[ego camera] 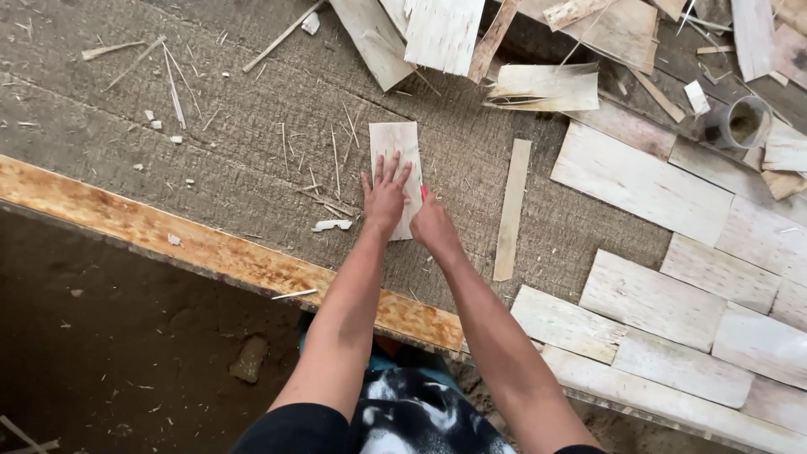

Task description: The person uses a red utility knife to cut small rectangular pieces of light-colored wood on a workbench. They repeatedly score the wood, snap off thin strips, and place the cut pieces into a growing stack on the right side of the bench.

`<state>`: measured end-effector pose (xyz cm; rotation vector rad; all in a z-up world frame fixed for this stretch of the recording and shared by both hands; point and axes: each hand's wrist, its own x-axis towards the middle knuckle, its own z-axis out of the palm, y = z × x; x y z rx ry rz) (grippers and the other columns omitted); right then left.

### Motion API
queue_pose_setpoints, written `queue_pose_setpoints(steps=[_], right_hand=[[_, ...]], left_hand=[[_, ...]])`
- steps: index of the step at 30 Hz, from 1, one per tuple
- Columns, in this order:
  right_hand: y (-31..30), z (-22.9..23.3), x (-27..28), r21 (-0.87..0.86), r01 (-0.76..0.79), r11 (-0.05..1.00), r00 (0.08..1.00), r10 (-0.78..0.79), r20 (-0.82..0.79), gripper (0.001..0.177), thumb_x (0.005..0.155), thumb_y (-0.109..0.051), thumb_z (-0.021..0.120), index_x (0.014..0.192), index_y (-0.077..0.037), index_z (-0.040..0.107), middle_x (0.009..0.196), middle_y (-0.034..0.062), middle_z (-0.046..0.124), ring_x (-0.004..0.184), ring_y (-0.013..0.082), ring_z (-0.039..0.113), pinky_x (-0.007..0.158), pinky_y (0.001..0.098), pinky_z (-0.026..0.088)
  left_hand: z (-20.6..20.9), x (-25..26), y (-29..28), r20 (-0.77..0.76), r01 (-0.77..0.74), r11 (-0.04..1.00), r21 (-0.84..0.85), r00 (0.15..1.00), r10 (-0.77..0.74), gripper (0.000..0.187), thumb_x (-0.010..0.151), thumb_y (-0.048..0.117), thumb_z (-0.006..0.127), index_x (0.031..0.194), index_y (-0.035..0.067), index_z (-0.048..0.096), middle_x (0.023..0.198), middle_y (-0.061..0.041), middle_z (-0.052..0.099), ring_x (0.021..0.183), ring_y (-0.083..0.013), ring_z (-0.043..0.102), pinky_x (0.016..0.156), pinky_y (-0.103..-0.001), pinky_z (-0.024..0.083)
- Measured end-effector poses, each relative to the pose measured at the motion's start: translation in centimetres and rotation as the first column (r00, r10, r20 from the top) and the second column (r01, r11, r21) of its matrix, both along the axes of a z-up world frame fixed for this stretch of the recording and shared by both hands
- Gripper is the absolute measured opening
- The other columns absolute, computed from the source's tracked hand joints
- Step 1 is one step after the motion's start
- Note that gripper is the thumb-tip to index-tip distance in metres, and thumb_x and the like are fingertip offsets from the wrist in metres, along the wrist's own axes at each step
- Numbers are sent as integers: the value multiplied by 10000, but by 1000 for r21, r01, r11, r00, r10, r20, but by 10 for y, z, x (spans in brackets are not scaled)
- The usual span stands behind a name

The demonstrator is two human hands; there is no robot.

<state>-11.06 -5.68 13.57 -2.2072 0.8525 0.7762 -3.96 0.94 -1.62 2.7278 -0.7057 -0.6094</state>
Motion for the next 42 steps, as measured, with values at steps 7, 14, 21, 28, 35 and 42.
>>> queue_pose_setpoints(steps=[7, 14, 21, 28, 35, 42], right_hand=[[5, -8, -16, -18, 0, 1000, 1000, -1, -27, 423, 944, -213, 402, 1311, -4, 429, 1232, 329, 652, 1198, 508, 633, 973, 602, 533], [12, 11, -23, -11, 25, 1000, 998, -26, -57, 397, 939, -186, 357, 1291, -12, 413, 1212, 336, 659, 1192, 505, 639, 995, 602, 521], [17, 6, -23, -26, 7, 1000, 1000, -8, -25, 382, 952, -223, 383, 1267, -8, 401, 1191, 341, 665, 1162, 514, 651, 976, 610, 531], [10, -8, -39, -14, 22, 1000, 1000, -22, -14, 401, 959, -170, 394, 1317, 9, 411, 1248, 354, 625, 1192, 536, 624, 984, 624, 528], [24, -1, -63, 28, 25, 999, 999, -24, -31, 436, 973, -173, 402, 1361, 25, 394, 1289, 364, 596, 1229, 545, 596, 993, 644, 510], [34, 36, -81, 49, 23, 999, 998, -20, -63, 446, 964, -171, 368, 1372, 7, 374, 1286, 344, 611, 1229, 527, 606, 1023, 615, 498]], left_hand=[[1, -3, 3, -20, -13, 1000, 26, 1000, 13, 851, 897, 329, 762, 1600, 408, 289, 1729, 130, 17, 1594, -251, 33, 1226, -700, 182], [8, -20, 3, 24, 15, 998, 55, 1000, -17, 768, 927, 327, 737, 1584, 375, 342, 1733, 78, 78, 1594, -270, 58, 1217, -716, 155], [24, -46, 15, -45, 5, 999, 50, 999, -3, 814, 911, 378, 730, 1605, 393, 305, 1735, 79, 59, 1591, -293, 63, 1210, -714, 183], [8, -45, 13, -33, -4, 998, 59, 999, 6, 802, 931, 377, 701, 1609, 413, 274, 1734, 99, 31, 1592, -290, 48, 1209, -718, 174], [-4, -50, 15, -31, -18, 998, 61, 999, 20, 808, 934, 381, 701, 1610, 433, 261, 1730, 122, -6, 1593, -261, 5, 1218, -714, 137], [-5, -47, 12, -24, -27, 997, 69, 999, 29, 812, 933, 405, 704, 1610, 446, 259, 1727, 133, -21, 1590, -255, -15, 1216, -722, 126]])
